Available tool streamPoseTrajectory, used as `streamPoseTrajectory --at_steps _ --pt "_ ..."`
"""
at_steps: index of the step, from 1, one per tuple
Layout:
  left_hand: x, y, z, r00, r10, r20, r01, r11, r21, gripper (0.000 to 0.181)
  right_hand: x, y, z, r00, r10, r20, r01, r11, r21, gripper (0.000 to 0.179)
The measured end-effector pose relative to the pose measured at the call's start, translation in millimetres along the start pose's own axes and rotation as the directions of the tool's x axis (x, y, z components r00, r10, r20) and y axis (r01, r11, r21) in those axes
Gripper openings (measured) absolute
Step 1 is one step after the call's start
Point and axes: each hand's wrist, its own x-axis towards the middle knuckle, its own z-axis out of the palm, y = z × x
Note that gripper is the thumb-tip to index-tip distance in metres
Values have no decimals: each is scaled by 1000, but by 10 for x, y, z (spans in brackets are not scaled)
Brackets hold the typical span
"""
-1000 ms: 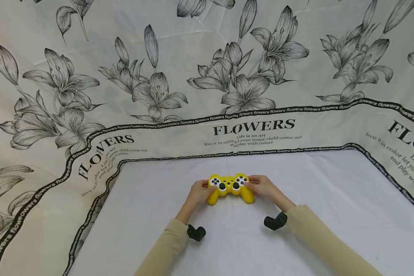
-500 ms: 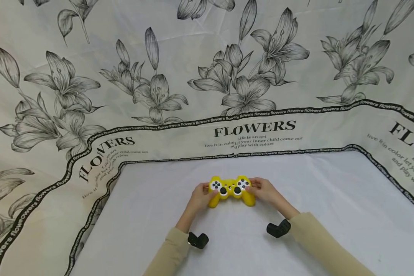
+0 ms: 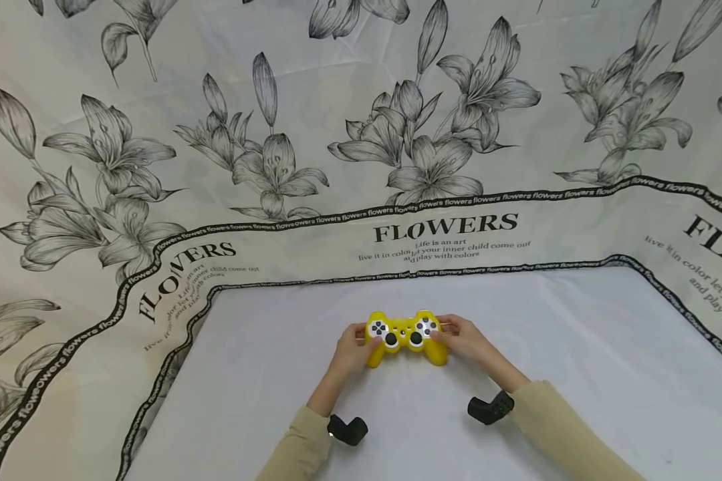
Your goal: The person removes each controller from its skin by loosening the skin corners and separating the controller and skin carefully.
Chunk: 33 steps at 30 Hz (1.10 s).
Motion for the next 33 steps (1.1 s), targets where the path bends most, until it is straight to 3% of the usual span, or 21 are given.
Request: streamPoseTrajectory --at_steps 5,14,22,33 --pt "12 56 -19 1000 -13 22 12 1000 19 48 -19 -55 -39 999 30 19 -31 999 15 56" --pt "44 92 36 999 37 12 -37 999 -16 47 -73 -96 -119 999 50 -2 -50 997 57 58" --pt "120 180 87 996 90 -13 -91 993 -79 46 -28 -96 -270 1000 -8 -28 10 998 57 60" --pt "239 223 181 993 117 -31 -120 981 -154 47 41 -66 -346 999 -5 -54 11 996 94 61"
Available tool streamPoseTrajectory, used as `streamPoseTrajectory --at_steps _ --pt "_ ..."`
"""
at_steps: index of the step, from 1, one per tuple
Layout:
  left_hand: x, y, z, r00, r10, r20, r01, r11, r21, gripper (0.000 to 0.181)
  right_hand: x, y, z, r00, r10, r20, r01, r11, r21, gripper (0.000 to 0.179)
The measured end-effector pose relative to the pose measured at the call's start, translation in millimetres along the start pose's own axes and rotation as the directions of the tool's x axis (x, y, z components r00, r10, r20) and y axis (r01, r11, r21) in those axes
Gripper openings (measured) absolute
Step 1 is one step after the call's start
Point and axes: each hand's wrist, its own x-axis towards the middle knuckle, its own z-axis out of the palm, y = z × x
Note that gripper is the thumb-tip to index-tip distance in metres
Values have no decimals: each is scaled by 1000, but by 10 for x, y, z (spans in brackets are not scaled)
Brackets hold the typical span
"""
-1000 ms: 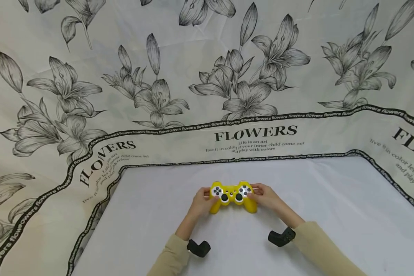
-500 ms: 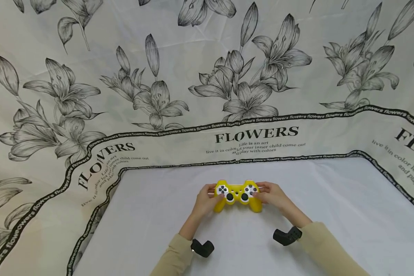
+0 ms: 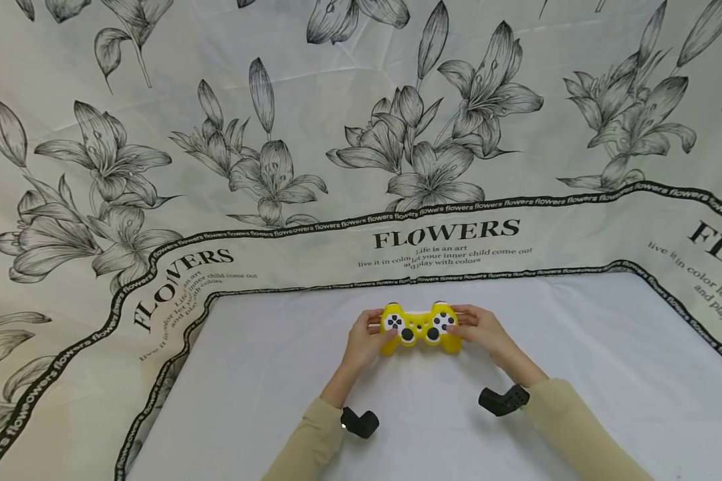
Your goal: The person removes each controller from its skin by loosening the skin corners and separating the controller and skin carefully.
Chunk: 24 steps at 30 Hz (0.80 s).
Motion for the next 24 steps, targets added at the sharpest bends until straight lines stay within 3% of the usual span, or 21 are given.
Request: streamPoseTrajectory --at_steps 12,24 --pt "25 -51 42 991 132 15 -131 989 -67 49 -6 2 -18 999 -25 -44 25 1000 8 59" --pt "40 -136 24 990 125 72 -117 988 -105 52 2 91 -24 998 -66 -17 66 998 3 60"
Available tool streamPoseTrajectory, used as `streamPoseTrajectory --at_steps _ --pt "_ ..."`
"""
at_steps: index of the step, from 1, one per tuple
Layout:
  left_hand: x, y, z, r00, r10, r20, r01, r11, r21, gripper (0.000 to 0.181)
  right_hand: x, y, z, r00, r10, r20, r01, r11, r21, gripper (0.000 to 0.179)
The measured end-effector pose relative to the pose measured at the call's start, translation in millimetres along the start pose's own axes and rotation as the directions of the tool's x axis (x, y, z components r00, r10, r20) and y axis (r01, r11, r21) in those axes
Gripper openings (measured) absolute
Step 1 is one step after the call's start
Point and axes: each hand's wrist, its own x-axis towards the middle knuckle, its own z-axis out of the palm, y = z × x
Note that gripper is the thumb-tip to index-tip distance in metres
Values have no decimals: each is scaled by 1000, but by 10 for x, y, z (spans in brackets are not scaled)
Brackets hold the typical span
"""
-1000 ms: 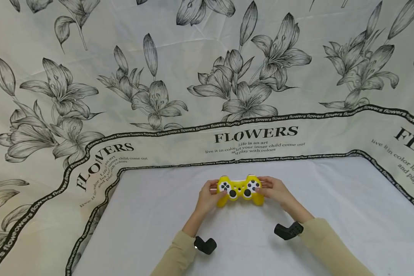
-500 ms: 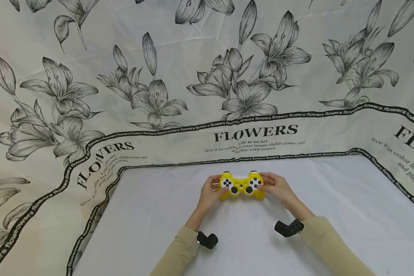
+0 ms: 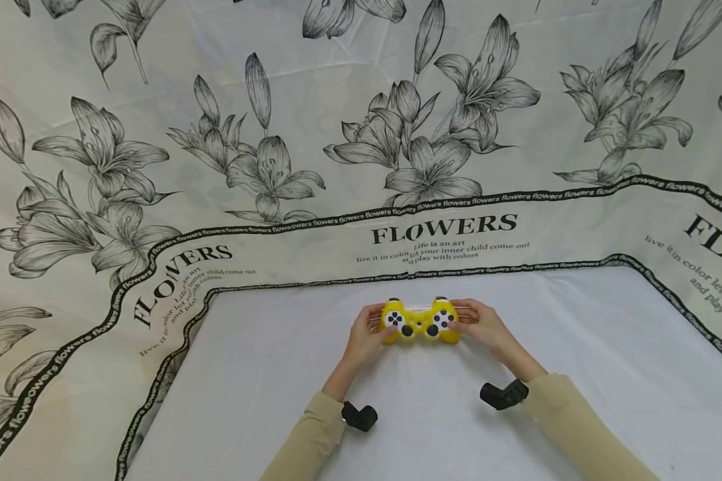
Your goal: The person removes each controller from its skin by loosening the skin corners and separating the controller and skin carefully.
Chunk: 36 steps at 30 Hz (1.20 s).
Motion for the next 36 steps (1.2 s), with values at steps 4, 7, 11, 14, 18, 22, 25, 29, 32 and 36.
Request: streamPoseTrajectory --at_steps 4,7,11,14,18,22,25,29,32,36 --pt "23 -3 -34 999 -24 40 24 1000 3 57 5 40 -6 1000 -17 8 17 1000 -9 59" --pt "45 29 -63 996 -56 71 53 997 51 60 12 61 -8 1000 -25 9 25 1000 -11 57" --pt "96 74 -88 993 -64 102 53 993 106 61 17 60 -33 999 -36 14 37 999 -31 57" --pt "122 86 -87 991 -65 117 53 993 104 63 12 51 -49 999 -43 22 44 998 -49 57" --pt "127 64 -67 990 -67 124 57 995 84 67 7 59 -56 999 -41 26 42 998 -52 57" --pt "110 29 -64 992 -56 117 50 997 57 67 4 83 -45 999 -42 26 43 998 -55 56" --pt "101 4 -70 991 -62 119 57 997 50 67 2 96 -25 999 -39 23 40 997 -61 56" --pt "89 -17 -70 989 -88 123 82 995 56 68 -5 104 -10 999 -43 16 44 997 -61 55" --pt "81 -41 -69 989 -82 124 75 995 65 67 -11 104 -12 999 -49 15 50 997 -62 55" --pt "78 -75 -53 990 -67 124 59 996 67 65 -16 106 -24 998 -56 15 57 996 -71 57"
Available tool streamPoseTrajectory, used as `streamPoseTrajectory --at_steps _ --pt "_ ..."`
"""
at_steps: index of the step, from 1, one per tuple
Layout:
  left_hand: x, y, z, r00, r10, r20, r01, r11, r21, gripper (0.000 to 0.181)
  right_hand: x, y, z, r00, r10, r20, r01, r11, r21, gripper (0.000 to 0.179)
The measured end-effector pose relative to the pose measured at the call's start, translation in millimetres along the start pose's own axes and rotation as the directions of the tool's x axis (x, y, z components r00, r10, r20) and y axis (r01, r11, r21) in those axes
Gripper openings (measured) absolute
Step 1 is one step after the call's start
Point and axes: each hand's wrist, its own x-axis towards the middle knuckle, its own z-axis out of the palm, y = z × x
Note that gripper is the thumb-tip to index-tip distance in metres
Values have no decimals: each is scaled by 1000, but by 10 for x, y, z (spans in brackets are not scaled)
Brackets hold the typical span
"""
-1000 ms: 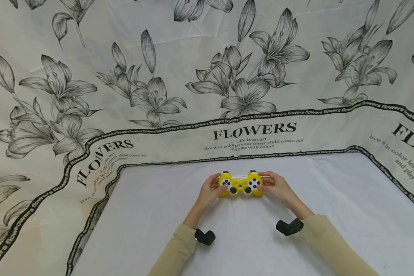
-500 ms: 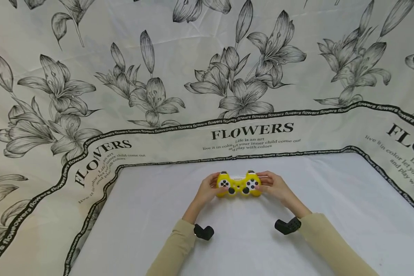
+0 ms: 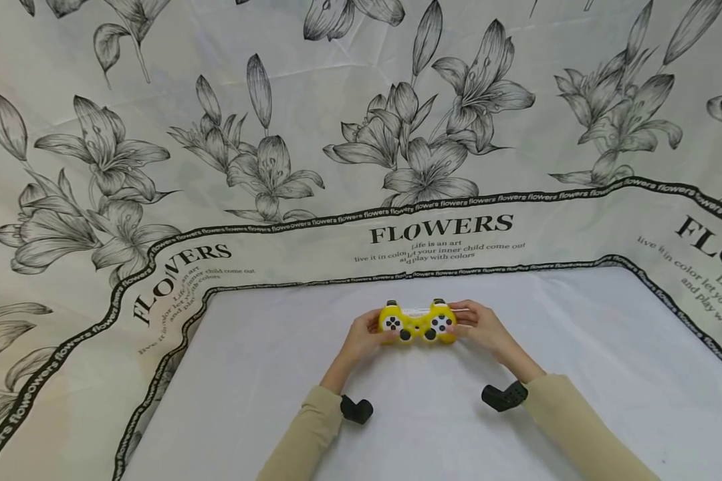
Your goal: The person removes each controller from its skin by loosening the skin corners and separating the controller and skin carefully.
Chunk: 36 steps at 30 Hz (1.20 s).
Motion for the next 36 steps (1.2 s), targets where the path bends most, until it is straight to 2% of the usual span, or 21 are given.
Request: streamPoseTrajectory --at_steps 8,12,23,31,36 --pt "-36 -36 20 998 50 -35 -49 999 8 64 17 -5 9 1000 -27 -5 27 1000 -13 53" --pt "-22 -62 7 998 54 -46 -53 998 14 64 25 -3 23 999 -43 -17 43 999 -16 52" --pt "-25 -22 81 997 66 -33 -66 998 -7 63 -67 52 -20 982 -179 -59 175 982 -74 49" --pt "-52 -5 78 998 51 -38 -50 998 28 63 -110 39 -142 970 -244 14 242 952 -189 47" --pt "-68 -13 50 996 73 -47 -72 997 23 62 -117 -62 -196 956 -288 63 295 927 -231 43"
